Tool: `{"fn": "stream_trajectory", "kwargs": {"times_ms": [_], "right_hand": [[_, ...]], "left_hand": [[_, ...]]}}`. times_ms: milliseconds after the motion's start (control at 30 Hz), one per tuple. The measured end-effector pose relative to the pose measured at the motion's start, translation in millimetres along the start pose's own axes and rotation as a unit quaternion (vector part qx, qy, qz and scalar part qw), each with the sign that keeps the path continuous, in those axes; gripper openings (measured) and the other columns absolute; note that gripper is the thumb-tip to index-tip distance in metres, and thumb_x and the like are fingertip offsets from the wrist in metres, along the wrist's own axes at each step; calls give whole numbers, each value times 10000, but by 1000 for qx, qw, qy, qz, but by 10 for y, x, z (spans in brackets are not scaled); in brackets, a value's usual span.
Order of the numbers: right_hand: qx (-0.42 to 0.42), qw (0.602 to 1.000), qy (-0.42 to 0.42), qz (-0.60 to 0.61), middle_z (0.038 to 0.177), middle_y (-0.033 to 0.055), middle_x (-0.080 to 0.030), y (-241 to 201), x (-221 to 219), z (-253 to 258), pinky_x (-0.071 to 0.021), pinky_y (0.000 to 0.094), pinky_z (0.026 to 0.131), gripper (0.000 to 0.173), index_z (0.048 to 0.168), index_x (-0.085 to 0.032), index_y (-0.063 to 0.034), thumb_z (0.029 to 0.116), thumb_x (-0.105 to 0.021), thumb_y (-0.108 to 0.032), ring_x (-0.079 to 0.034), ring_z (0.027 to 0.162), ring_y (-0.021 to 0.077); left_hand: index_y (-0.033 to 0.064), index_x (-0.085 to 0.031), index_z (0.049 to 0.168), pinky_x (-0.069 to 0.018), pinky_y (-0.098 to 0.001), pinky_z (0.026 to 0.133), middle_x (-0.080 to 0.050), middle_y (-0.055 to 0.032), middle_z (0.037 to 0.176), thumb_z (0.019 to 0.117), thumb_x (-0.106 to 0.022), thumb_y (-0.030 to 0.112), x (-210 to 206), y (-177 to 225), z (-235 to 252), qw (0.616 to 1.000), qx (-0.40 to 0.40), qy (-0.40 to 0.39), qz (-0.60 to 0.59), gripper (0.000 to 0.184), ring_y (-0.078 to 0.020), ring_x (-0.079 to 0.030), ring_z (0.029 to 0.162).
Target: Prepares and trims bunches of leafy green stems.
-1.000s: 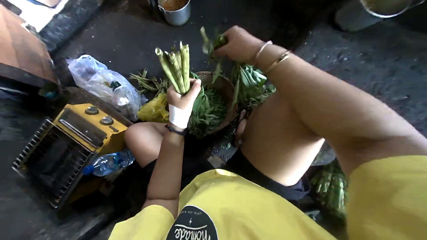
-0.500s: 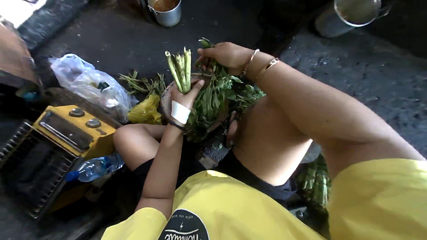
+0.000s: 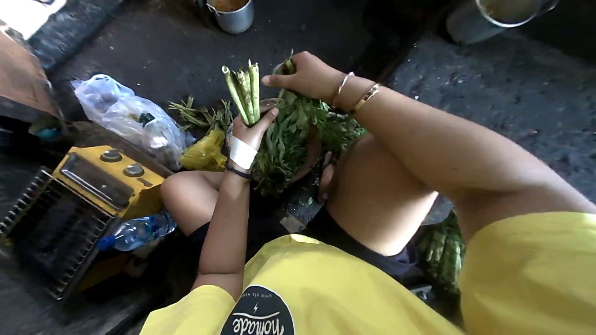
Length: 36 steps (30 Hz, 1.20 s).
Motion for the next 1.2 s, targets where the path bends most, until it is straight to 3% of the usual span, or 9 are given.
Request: {"fn": "stream_trajectory", "kwargs": {"times_ms": [133, 233, 367, 433, 700, 767, 867, 1000, 1200], "right_hand": [[60, 997, 55, -8, 909, 28, -678, -18, 91, 36, -540, 345, 777, 367, 1061, -720, -78, 975, -696, -434, -631, 786, 95], [163, 983, 75, -28, 945, 72, -693, -33, 60, 0, -559, 329, 795, 295, 1142, -683, -34, 948, -743, -249, -653, 809, 117], [288, 940, 18, -181, 1136, 161, -698, -99, -134, -72, -564, 507, 907, 309, 1246, -690, -51, 943, -676, -111, -693, 993, 296], [311, 912, -6, -267, 1169, 203, -649, -120, -229, -92, -559, 589, 828, 301, 1232, -717, -83, 939, -648, -72, -681, 970, 384], [307, 899, -20, -313, 1356, 213, -566, -189, -246, -109, -577, 589, 798, 274, 1190, -715, -71, 926, -658, -24, -686, 975, 408], [315, 898, -19, -307, 1326, 197, -605, -177, -247, -94, -570, 593, 832, 257, 1186, -715, -64, 938, -650, -41, -687, 1002, 401], [310, 902, -34, -299, 1232, 185, -647, -156, -270, -97, -559, 592, 847, 238, 1184, -713, -65, 962, -632, -46, -686, 1007, 391], [302, 917, -31, -259, 1217, 200, -636, -155, -243, -102, -562, 563, 853, 250, 1195, -711, -55, 963, -622, -32, -682, 997, 379], [290, 911, -19, -292, 1195, 217, -622, -169, -232, -110, -565, 577, 791, 251, 1237, -693, -105, 1000, -613, -96, -686, 932, 397]], "left_hand": [[59, -735, 1123, -536, -329, 988, -741, -20, 1111, 965, -709, 209, 109, -10, 0, 998, 36, 43, -23, 220, -84, -670, 1083], [52, -723, 1147, -529, -314, 983, -736, -21, 1128, 968, -708, 205, 159, -12, 9, 995, 69, 66, -33, 236, -75, -664, 1090], [50, -729, 1145, -539, -313, 969, -744, -32, 1118, 956, -731, 226, 207, -39, 54, 995, 68, 68, -27, 259, -79, -676, 1067], [48, -725, 1152, -543, -314, 961, -741, -33, 1115, 952, -727, 208, 209, -25, 55, 996, 69, 56, -23, 256, -81, -677, 1062], [65, -716, 1117, -542, -284, 912, -736, -5, 1053, 939, -686, 114, 280, -41, 61, 998, 27, 55, -16, 186, -60, -670, 1006], [39, -667, 1122, -536, -289, 927, -712, -38, 1118, 901, -682, 72, 318, -85, 92, 999, -21, 50, 1, 224, -81, -653, 1059], [38, -707, 1055, -519, -326, 1003, -716, -63, 1156, 876, -670, 78, 361, -110, 101, 997, -32, 56, 52, 186, -125, -638, 1164], [36, -661, 1215, -554, -278, 919, -742, -18, 1072, 862, -742, 148, 356, -15, 62, 997, 8, 57, 58, 378, -55, -687, 1009], [29, -707, 1170, -543, -247, 922, -731, -58, 1125, 914, -714, 97, 343, -10, 66, 994, -25, 60, 89, 265, -40, -675, 1019]]}}
Point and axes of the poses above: each hand's wrist, its own z-axis towards the middle knuckle, its own x-axis out of the back of the hand, y = z × x, the point moved 2 cm from there along z, towards the middle knuckle
